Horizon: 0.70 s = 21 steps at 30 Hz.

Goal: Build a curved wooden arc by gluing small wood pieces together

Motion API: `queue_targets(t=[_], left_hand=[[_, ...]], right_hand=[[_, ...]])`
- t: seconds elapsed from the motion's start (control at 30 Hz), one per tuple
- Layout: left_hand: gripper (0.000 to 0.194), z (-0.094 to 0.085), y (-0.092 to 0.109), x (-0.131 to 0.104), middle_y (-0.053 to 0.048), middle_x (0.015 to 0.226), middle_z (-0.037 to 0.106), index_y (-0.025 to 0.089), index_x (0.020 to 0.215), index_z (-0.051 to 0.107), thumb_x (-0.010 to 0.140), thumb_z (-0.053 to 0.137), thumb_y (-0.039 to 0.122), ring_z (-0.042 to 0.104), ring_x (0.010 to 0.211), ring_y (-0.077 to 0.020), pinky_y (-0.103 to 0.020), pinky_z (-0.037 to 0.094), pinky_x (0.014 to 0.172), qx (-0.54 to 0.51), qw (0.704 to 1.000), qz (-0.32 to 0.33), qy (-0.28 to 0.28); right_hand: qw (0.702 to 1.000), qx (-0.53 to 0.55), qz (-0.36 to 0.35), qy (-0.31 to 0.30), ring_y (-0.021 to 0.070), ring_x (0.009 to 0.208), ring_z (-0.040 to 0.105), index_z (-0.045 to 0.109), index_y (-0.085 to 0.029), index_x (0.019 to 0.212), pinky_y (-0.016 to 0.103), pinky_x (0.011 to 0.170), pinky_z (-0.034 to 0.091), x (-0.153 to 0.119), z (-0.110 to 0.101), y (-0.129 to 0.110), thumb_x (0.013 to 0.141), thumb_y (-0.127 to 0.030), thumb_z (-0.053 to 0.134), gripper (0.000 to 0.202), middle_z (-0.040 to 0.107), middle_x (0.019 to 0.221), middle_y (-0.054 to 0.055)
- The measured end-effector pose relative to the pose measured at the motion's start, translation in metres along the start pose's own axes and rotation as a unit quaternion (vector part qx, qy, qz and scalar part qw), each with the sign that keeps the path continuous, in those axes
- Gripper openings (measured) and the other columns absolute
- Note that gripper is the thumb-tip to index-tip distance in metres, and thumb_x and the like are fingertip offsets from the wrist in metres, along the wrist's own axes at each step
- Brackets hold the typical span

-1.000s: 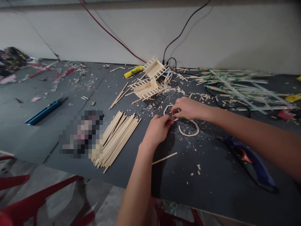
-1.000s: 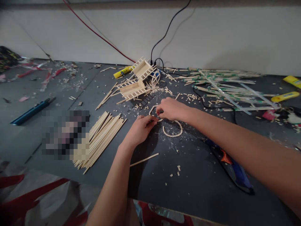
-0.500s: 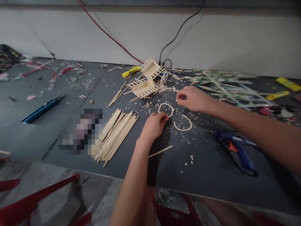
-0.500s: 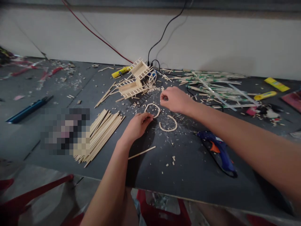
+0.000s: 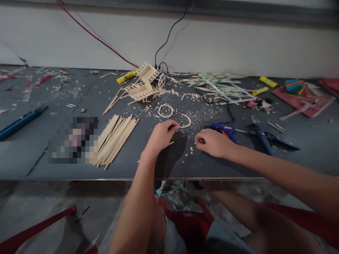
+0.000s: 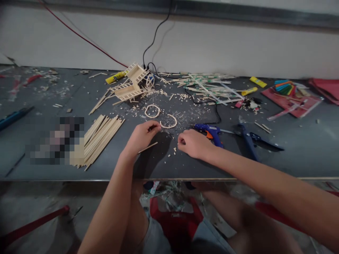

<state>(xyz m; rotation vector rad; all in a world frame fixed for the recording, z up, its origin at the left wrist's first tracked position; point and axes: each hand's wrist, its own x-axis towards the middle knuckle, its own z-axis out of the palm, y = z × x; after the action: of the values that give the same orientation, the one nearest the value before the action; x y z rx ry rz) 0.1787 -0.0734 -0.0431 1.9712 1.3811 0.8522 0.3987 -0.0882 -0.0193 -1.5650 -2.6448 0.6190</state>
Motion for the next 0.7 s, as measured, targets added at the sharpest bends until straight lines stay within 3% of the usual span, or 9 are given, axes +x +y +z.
queue_targets(t=[0.27, 0.43, 0.6, 0.7], left_hand=[[0.022, 0.03, 0.013, -0.027, -0.004, 0.096, 0.072, 0.02, 0.094, 0.069, 0.084, 0.05, 0.015, 0.064, 0.089, -0.0188, -0.029, 0.047, 0.081, 0.087, 0.986, 0.069, -0.127], [0.028, 0.038, 0.015, -0.036, -0.006, 0.1, 0.072, 0.019, 0.099, 0.07, 0.085, 0.047, 0.013, 0.064, 0.093, -0.0202, -0.03, 0.047, 0.084, 0.121, 0.979, 0.093, -0.135], [0.029, 0.026, 0.012, -0.044, -0.003, 0.098, 0.072, 0.022, 0.103, 0.068, 0.083, 0.048, 0.013, 0.064, 0.085, -0.0173, -0.027, 0.049, 0.077, 0.098, 0.99, 0.041, -0.093], [0.026, 0.014, 0.005, -0.049, -0.006, 0.099, 0.071, 0.019, 0.101, 0.069, 0.082, 0.052, 0.014, 0.063, 0.088, -0.0188, -0.031, 0.048, 0.084, 0.133, 0.99, 0.027, -0.044]], right_hand=[[1.0, 0.007, -0.001, 0.014, 0.0203, 0.083, 0.057, 0.064, -0.019, 0.08, 0.03, 0.075, 0.04, -0.029, 0.028, -0.005, 0.081, -0.02, 0.051, 0.013, 0.063, 0.081, 0.005], [0.997, 0.042, 0.027, 0.057, 0.0189, 0.079, 0.059, 0.065, -0.019, 0.087, 0.028, 0.07, 0.041, -0.043, 0.021, 0.004, 0.083, -0.028, 0.053, 0.016, 0.065, 0.082, 0.005], [0.983, 0.024, 0.124, 0.135, 0.0186, 0.077, 0.06, 0.066, -0.02, 0.085, 0.029, 0.072, 0.042, -0.08, -0.015, 0.06, 0.083, -0.034, 0.053, 0.02, 0.067, 0.086, 0.005], [0.952, -0.007, 0.247, 0.181, 0.0204, 0.086, 0.059, 0.066, -0.019, 0.093, 0.03, 0.078, 0.041, -0.109, -0.031, 0.111, 0.08, -0.034, 0.057, 0.022, 0.067, 0.094, 0.008]])
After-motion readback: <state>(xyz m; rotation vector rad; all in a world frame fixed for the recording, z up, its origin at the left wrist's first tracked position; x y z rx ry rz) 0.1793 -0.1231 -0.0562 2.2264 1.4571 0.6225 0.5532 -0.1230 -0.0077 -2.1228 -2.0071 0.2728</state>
